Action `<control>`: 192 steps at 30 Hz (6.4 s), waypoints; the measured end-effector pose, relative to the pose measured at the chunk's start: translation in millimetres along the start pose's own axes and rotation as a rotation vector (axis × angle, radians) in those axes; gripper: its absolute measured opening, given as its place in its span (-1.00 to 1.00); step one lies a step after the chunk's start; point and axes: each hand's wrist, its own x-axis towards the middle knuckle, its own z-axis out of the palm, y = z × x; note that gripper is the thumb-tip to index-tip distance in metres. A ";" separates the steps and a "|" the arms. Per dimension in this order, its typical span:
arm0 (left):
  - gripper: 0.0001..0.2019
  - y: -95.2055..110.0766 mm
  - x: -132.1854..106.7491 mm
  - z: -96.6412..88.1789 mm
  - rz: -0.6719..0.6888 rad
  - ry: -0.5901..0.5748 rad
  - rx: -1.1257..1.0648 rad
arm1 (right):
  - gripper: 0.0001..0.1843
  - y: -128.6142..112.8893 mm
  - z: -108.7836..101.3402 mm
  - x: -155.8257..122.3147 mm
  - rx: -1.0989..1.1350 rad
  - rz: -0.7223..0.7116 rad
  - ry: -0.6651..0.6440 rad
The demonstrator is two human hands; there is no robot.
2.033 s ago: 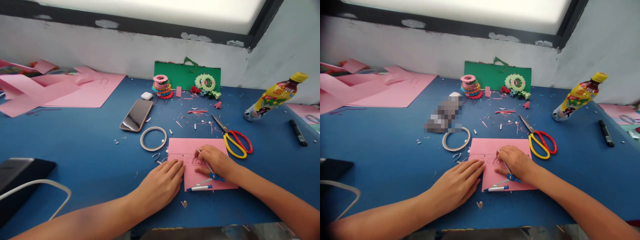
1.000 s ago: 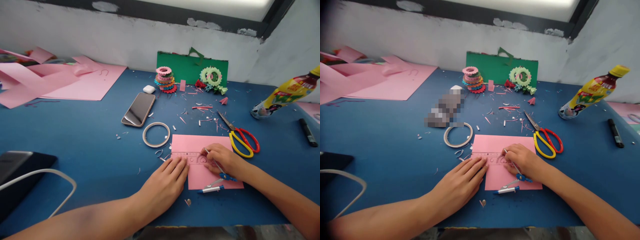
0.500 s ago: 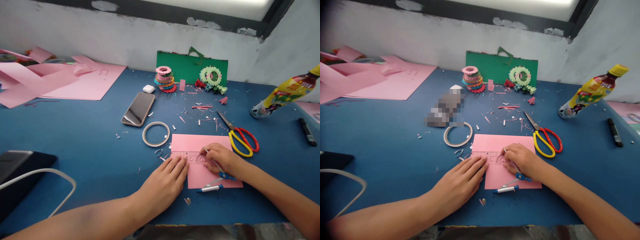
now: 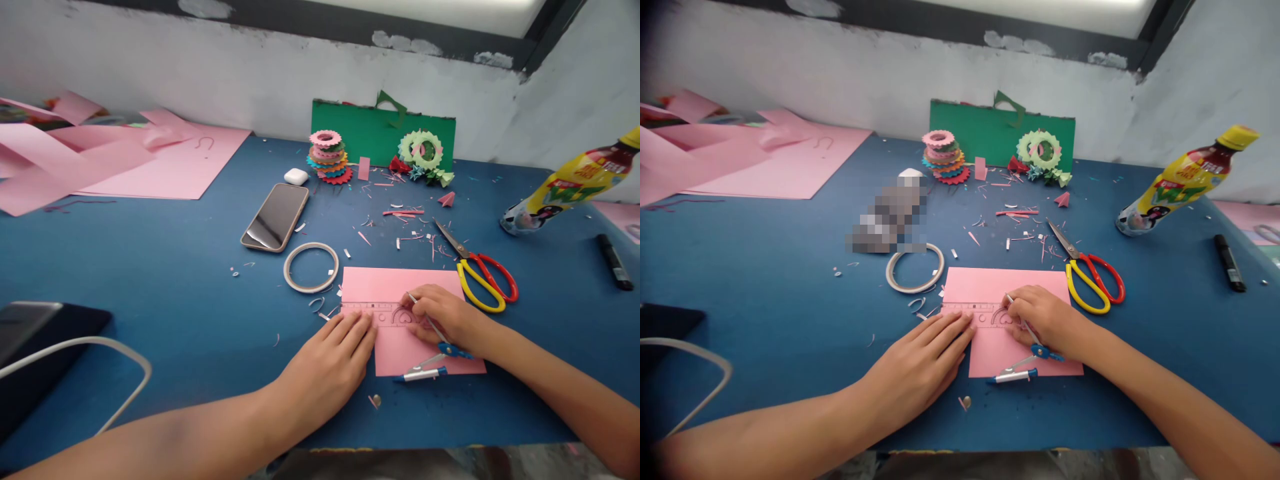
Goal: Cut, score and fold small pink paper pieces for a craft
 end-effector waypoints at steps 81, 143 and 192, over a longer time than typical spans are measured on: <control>-0.69 1.6 2.3 -7.4 0.082 0.085 0.010 | -0.72 -8.5 -1.1 24.0 0.240 0.376 0.021; -0.61 4.8 3.3 -3.5 -0.065 0.063 -0.032 | -0.83 -21.5 38.7 92.3 0.200 0.197 -0.177; -0.60 1.6 3.8 -4.8 0.006 0.096 -0.005 | -0.73 -4.0 2.1 57.1 0.482 0.411 -0.076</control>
